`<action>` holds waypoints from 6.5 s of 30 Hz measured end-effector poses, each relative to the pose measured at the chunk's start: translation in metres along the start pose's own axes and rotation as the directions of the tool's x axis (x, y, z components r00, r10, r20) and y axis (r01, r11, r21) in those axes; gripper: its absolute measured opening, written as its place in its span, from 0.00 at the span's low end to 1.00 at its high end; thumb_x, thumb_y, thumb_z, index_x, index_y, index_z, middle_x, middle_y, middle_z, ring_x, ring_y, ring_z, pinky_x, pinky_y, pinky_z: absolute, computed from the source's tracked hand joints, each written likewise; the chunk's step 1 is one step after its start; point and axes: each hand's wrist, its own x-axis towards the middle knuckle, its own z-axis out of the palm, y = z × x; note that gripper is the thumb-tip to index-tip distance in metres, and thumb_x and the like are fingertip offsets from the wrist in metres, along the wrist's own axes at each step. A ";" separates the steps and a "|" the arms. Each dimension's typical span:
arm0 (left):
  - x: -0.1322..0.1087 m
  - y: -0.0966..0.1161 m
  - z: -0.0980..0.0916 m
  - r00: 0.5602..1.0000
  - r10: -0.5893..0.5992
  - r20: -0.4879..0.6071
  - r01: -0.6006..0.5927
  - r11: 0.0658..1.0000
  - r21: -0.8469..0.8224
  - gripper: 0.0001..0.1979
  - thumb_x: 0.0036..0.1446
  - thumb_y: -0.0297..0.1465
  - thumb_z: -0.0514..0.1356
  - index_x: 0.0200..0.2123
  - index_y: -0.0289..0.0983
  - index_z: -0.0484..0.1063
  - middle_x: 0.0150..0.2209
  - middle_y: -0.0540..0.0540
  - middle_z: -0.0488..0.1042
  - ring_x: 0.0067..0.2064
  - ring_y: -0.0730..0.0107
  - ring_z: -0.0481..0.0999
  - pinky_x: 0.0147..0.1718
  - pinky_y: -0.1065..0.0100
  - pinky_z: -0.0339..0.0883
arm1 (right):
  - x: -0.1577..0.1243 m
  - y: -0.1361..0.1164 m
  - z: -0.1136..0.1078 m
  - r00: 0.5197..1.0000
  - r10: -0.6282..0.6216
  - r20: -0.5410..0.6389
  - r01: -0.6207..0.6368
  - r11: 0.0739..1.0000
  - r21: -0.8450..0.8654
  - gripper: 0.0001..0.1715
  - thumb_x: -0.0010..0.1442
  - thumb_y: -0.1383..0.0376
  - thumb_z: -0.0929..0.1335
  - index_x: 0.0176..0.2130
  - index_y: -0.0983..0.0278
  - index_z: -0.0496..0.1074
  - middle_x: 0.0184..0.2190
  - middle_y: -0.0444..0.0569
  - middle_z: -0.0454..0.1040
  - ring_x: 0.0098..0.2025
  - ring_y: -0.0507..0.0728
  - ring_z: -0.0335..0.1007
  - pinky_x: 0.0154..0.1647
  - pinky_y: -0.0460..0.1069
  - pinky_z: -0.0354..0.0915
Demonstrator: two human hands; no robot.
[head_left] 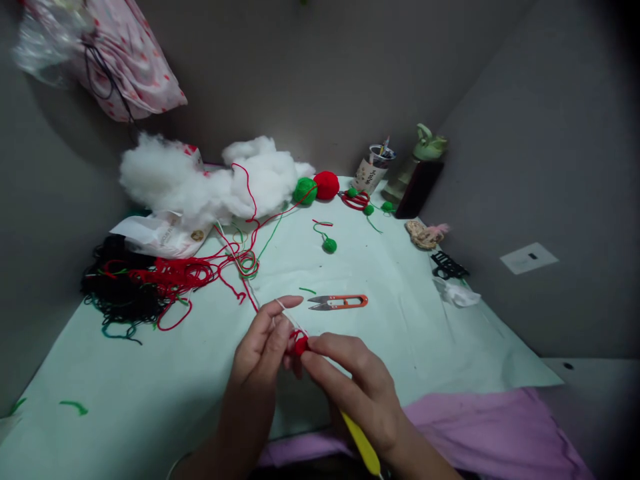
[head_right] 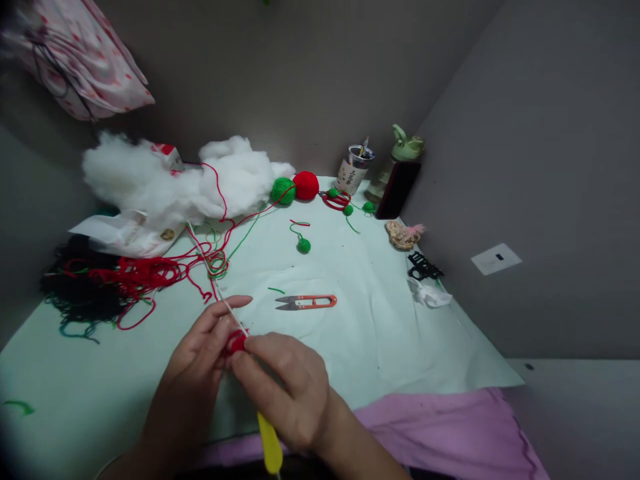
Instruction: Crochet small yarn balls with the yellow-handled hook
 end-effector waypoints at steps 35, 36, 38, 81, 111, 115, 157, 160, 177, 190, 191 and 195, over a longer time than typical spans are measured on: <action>0.006 0.008 -0.007 0.954 -0.141 0.267 0.179 0.976 -0.125 0.30 0.49 0.27 0.71 0.56 0.39 0.73 0.28 0.54 0.74 0.28 0.76 0.71 0.30 0.73 0.67 | -0.006 0.004 0.007 0.995 -0.036 -0.091 0.036 0.999 -0.003 0.24 0.70 0.70 0.66 0.62 0.59 0.71 0.36 0.49 0.80 0.35 0.58 0.80 0.35 0.52 0.79; 0.006 0.008 -0.008 0.933 -0.192 0.305 0.245 0.959 -0.144 0.30 0.49 0.29 0.72 0.57 0.39 0.74 0.28 0.54 0.73 0.27 0.76 0.70 0.29 0.73 0.67 | -0.006 0.005 0.007 0.996 -0.041 -0.081 0.044 0.998 0.040 0.24 0.70 0.70 0.66 0.63 0.58 0.71 0.37 0.50 0.80 0.36 0.59 0.80 0.35 0.52 0.79; 0.007 0.008 -0.010 0.910 -0.239 0.337 0.310 0.935 -0.172 0.30 0.49 0.32 0.72 0.57 0.39 0.75 0.28 0.54 0.72 0.26 0.77 0.68 0.27 0.74 0.65 | -0.005 0.005 0.002 0.996 -0.024 -0.081 0.034 0.990 0.134 0.24 0.70 0.70 0.66 0.63 0.59 0.70 0.41 0.52 0.81 0.41 0.59 0.80 0.38 0.51 0.79; 0.014 -0.006 -0.018 0.963 -0.157 0.220 0.207 0.951 -0.231 0.20 0.51 0.32 0.74 0.49 0.37 0.81 0.29 0.51 0.73 0.26 0.78 0.68 0.26 0.76 0.64 | 0.007 0.004 0.008 0.798 0.585 -0.145 -0.315 0.610 0.727 0.11 0.71 0.66 0.67 0.45 0.59 0.80 0.33 0.48 0.76 0.31 0.54 0.74 0.32 0.50 0.73; 0.000 0.004 0.000 0.999 -0.026 0.041 0.027 0.999 -0.035 0.17 0.46 0.25 0.69 0.42 0.38 0.80 0.26 0.56 0.71 0.26 0.78 0.71 0.29 0.73 0.67 | 0.001 0.003 0.005 0.843 0.537 -0.018 -0.340 0.559 0.756 0.14 0.75 0.67 0.63 0.49 0.59 0.77 0.42 0.48 0.79 0.42 0.54 0.76 0.45 0.51 0.72; -0.003 0.006 0.002 1.000 0.012 0.014 -0.011 1.000 -0.024 0.16 0.47 0.25 0.68 0.43 0.38 0.80 0.27 0.55 0.71 0.28 0.77 0.72 0.31 0.73 0.69 | -0.001 0.001 0.003 0.915 0.390 -0.103 -0.242 0.734 0.635 0.16 0.74 0.71 0.62 0.52 0.60 0.76 0.44 0.50 0.79 0.47 0.56 0.75 0.49 0.53 0.71; 0.004 -0.004 -0.011 0.977 -0.122 0.174 0.158 0.965 -0.211 0.19 0.49 0.28 0.72 0.46 0.40 0.82 0.30 0.52 0.75 0.30 0.73 0.74 0.34 0.71 0.68 | 0.006 -0.001 0.009 0.828 0.560 -0.035 -0.294 0.487 0.823 0.12 0.72 0.64 0.66 0.46 0.58 0.80 0.37 0.49 0.77 0.37 0.55 0.75 0.38 0.51 0.74; 0.001 -0.007 -0.008 0.984 -0.092 0.153 0.118 0.978 -0.170 0.19 0.50 0.28 0.71 0.48 0.40 0.81 0.31 0.51 0.76 0.32 0.71 0.75 0.39 0.67 0.70 | 0.007 -0.001 0.011 0.830 0.558 -0.022 -0.310 0.493 0.813 0.11 0.71 0.63 0.67 0.45 0.58 0.82 0.40 0.51 0.78 0.40 0.56 0.76 0.40 0.52 0.75; 0.002 -0.002 -0.004 0.998 0.008 0.068 0.001 0.991 -0.136 0.22 0.50 0.26 0.68 0.51 0.38 0.77 0.29 0.54 0.72 0.30 0.73 0.70 0.34 0.70 0.65 | -0.003 -0.006 0.013 0.819 0.549 -0.164 -0.256 0.607 0.753 0.14 0.73 0.66 0.64 0.48 0.58 0.79 0.38 0.51 0.77 0.41 0.59 0.73 0.42 0.56 0.73; 0.004 -0.013 -0.006 0.974 -0.036 0.225 0.076 0.982 -0.171 0.46 0.47 0.25 0.72 0.68 0.41 0.59 0.33 0.53 0.75 0.35 0.68 0.80 0.42 0.65 0.73 | 0.005 -0.001 0.018 0.770 0.638 -0.014 -0.290 0.370 0.883 0.10 0.71 0.62 0.67 0.44 0.59 0.80 0.40 0.51 0.79 0.33 0.55 0.74 0.33 0.49 0.72; 0.004 -0.012 -0.007 0.973 -0.032 0.229 0.070 0.985 -0.160 0.48 0.47 0.24 0.72 0.69 0.41 0.57 0.34 0.52 0.75 0.36 0.68 0.80 0.42 0.65 0.74 | 0.006 0.001 0.019 0.762 0.647 0.014 -0.286 0.318 0.904 0.10 0.71 0.61 0.67 0.44 0.59 0.80 0.39 0.50 0.79 0.32 0.54 0.73 0.33 0.49 0.71; 0.006 -0.008 -0.012 0.970 0.003 0.245 0.005 0.999 -0.035 0.43 0.47 0.23 0.72 0.67 0.42 0.64 0.39 0.48 0.77 0.37 0.67 0.78 0.40 0.66 0.73 | 0.011 0.005 0.016 0.724 0.678 0.125 -0.289 0.133 0.948 0.11 0.70 0.57 0.69 0.40 0.60 0.78 0.34 0.47 0.77 0.27 0.51 0.68 0.32 0.47 0.69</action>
